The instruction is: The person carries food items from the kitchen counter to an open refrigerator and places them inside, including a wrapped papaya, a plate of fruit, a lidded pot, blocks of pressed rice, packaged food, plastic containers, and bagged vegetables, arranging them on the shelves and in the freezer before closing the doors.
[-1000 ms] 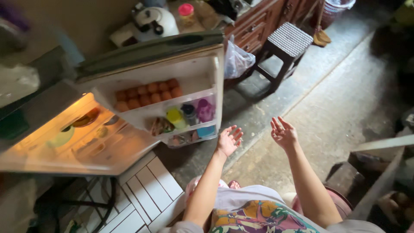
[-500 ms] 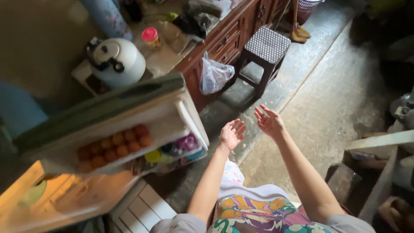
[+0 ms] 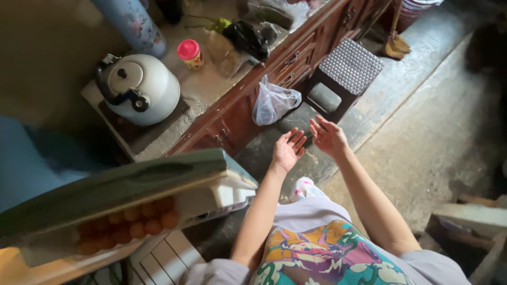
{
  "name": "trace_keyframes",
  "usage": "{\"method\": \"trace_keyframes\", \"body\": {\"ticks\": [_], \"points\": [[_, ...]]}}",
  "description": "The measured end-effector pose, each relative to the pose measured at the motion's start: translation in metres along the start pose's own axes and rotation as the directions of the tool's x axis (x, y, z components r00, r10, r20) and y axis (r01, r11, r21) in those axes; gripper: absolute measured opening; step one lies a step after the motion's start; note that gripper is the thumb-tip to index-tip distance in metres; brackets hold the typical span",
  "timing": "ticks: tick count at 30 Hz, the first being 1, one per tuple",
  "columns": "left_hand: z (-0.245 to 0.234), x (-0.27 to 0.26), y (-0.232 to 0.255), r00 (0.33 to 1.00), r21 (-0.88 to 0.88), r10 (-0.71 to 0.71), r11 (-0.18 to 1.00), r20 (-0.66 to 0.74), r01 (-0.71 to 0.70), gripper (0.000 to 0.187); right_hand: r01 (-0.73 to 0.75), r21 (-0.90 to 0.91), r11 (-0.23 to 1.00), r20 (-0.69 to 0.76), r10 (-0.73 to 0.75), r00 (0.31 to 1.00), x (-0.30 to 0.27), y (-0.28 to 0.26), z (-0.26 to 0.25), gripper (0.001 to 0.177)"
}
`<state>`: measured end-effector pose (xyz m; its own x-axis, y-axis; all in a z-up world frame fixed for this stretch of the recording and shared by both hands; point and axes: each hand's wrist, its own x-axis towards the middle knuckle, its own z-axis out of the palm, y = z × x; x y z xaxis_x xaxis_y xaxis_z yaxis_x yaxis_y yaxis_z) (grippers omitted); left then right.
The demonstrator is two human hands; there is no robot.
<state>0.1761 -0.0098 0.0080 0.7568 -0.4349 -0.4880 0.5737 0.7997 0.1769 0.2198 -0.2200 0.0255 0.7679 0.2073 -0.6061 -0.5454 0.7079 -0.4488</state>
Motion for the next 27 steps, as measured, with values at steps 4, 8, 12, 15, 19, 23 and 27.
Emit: {"method": "trace_keyframes", "body": {"ticks": [4, 8, 12, 15, 19, 23, 27], "points": [[-0.006, 0.020, 0.017, 0.995, -0.033, 0.084, 0.996, -0.044, -0.086, 0.038, -0.075, -0.022, 0.997, 0.032, 0.075, 0.997, 0.056, -0.011, 0.023, 0.044], [-0.004, 0.061, 0.041, 0.981, -0.082, 0.182, 0.979, -0.072, -0.188, 0.037, -0.096, -0.127, 0.987, 0.071, 0.105, 0.992, 0.125, -0.048, 0.055, 0.040], [0.013, 0.117, 0.075, 0.959, -0.074, 0.262, 0.960, -0.112, -0.270, 0.039, -0.041, -0.223, 0.974, 0.192, 0.085, 0.978, 0.212, -0.110, 0.093, 0.038], [0.035, 0.171, 0.106, 0.942, -0.065, 0.320, 0.943, -0.097, -0.327, 0.037, 0.057, -0.328, 0.943, 0.237, 0.023, 0.971, 0.278, -0.160, 0.113, 0.038], [0.054, 0.263, 0.155, 0.901, 0.014, 0.400, 0.915, -0.166, -0.403, 0.031, 0.237, -0.725, 0.647, 0.210, -0.119, 0.970, 0.365, -0.223, 0.126, 0.041], [0.067, 0.346, 0.203, 0.819, 0.315, 0.534, 0.830, -0.209, -0.460, 0.029, 0.454, -0.872, 0.183, 0.423, -0.188, 0.887, 0.458, -0.255, 0.148, 0.065], [0.083, 0.375, 0.234, 0.484, 0.736, 0.875, 0.347, -0.030, -0.581, 0.029, 0.366, -0.838, -0.405, 0.459, -0.161, 0.874, 0.511, -0.253, 0.169, 0.105]]}}
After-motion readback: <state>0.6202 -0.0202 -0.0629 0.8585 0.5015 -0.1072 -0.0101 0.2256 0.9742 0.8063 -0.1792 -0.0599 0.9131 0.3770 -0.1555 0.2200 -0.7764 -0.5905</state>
